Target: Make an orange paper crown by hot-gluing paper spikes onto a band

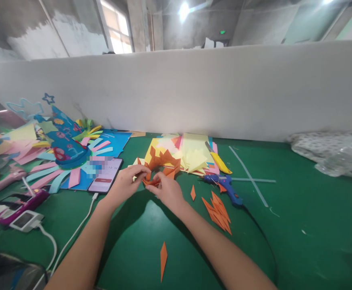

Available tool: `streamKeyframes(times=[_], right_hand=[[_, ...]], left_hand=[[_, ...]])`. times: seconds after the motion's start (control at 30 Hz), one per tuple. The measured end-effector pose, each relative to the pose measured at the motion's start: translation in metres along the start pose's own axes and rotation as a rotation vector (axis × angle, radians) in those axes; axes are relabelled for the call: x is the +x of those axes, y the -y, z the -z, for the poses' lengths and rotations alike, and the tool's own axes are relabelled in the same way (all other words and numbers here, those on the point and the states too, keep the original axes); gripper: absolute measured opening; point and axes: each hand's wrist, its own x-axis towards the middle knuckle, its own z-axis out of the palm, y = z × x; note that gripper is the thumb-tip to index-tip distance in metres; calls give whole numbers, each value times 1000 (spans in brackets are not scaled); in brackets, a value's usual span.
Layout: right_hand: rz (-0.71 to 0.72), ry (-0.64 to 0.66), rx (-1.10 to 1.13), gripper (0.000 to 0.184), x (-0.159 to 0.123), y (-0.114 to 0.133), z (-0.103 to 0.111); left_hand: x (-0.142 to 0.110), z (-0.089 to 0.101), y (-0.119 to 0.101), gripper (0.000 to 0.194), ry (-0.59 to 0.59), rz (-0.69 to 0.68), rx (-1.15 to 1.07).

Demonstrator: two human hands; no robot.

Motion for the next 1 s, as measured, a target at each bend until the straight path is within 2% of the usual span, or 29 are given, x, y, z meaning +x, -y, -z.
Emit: streamKeyframes(times=[0.23,0.8,1.0], right_hand=[[9,-48,51,22,0,-5,-1],[-14,-35,86,22,0,-2,1],[-7,-29,89,21,0,-2,2]], left_hand=[[1,-3,-1,25,7,-4,-11],[1,1,-7,25,60,-46,-67],[1,1,-10,19,118,-41,-71]])
